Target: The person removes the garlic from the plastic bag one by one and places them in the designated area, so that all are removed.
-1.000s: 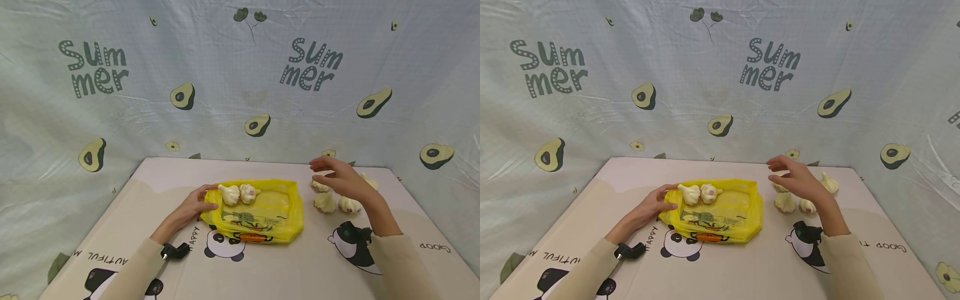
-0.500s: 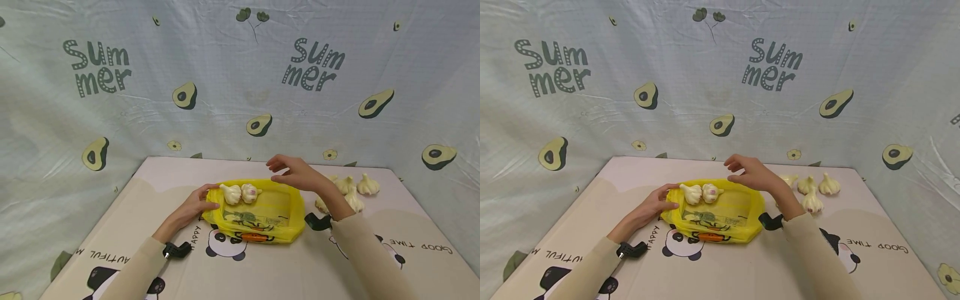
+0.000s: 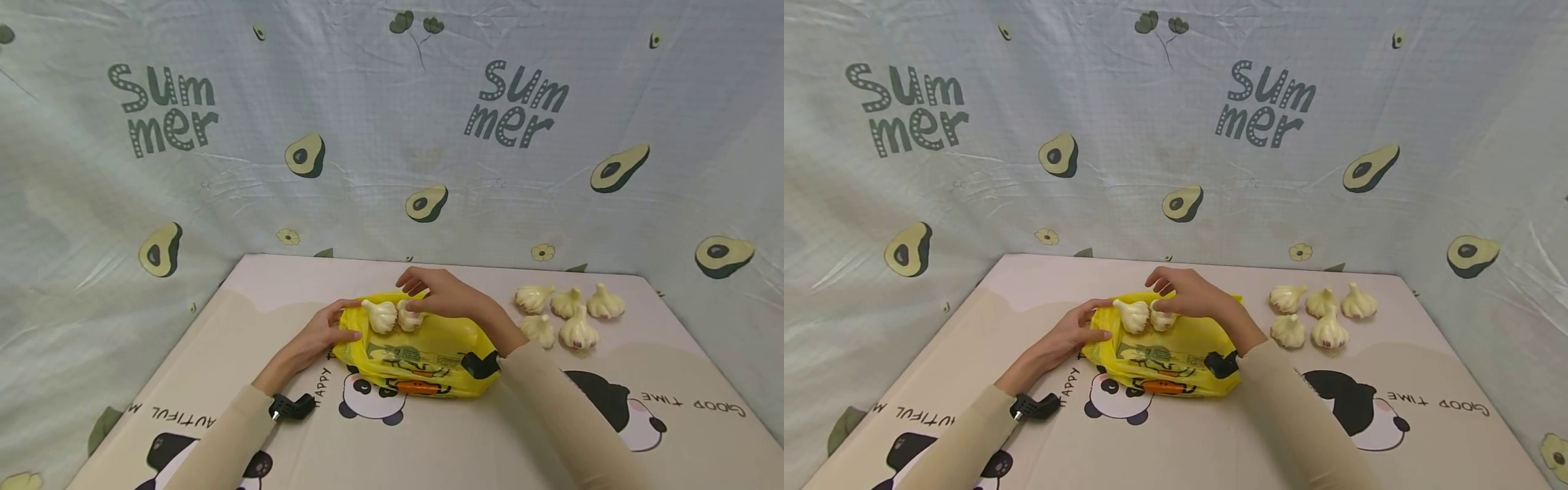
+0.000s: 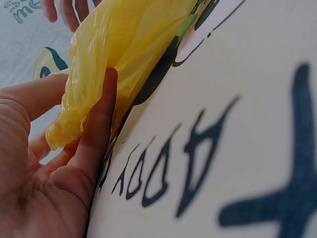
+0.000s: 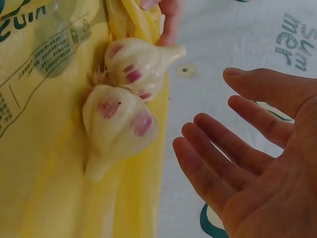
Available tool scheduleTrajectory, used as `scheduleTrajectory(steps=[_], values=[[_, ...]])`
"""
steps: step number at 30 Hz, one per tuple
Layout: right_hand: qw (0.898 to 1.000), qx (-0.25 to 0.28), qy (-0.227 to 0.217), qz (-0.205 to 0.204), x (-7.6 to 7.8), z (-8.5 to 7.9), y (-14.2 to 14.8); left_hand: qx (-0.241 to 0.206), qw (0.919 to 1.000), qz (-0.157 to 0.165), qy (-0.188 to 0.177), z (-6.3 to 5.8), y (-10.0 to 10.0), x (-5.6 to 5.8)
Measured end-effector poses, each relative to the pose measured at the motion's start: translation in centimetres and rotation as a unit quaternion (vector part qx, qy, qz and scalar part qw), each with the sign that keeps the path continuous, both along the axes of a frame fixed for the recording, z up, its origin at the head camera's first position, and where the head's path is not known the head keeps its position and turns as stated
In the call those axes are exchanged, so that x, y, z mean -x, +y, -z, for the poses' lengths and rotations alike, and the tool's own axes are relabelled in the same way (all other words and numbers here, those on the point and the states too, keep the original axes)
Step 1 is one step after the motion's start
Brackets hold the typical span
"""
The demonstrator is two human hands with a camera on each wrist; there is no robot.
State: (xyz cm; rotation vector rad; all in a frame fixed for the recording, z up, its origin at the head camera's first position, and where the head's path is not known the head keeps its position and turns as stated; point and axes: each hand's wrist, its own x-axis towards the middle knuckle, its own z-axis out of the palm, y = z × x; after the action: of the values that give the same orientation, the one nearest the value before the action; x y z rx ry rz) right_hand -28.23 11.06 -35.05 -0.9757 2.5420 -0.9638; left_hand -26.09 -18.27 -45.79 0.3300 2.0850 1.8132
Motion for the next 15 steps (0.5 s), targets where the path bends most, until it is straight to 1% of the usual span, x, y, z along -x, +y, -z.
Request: scheduleTrajectory(steps=[7,10,15], values=[[0.999,-0.031,0.007,-0.009,0.6,0.6,-1.0,-0.001,1.0,-0.001,-0.003,-0.1,0.1,0.0],[0.999,-0.043,0.012,-0.005,0.8,1.0,-1.0,-0.003,1.0,0.001,-0.003,-0.1,0.1,-0.1],[0.998,-0.061,0.005,0.011,1.2,1.5,-0.8,0.0,1.0,0.0,-0.003,-0.1,0.0,-0.2]])
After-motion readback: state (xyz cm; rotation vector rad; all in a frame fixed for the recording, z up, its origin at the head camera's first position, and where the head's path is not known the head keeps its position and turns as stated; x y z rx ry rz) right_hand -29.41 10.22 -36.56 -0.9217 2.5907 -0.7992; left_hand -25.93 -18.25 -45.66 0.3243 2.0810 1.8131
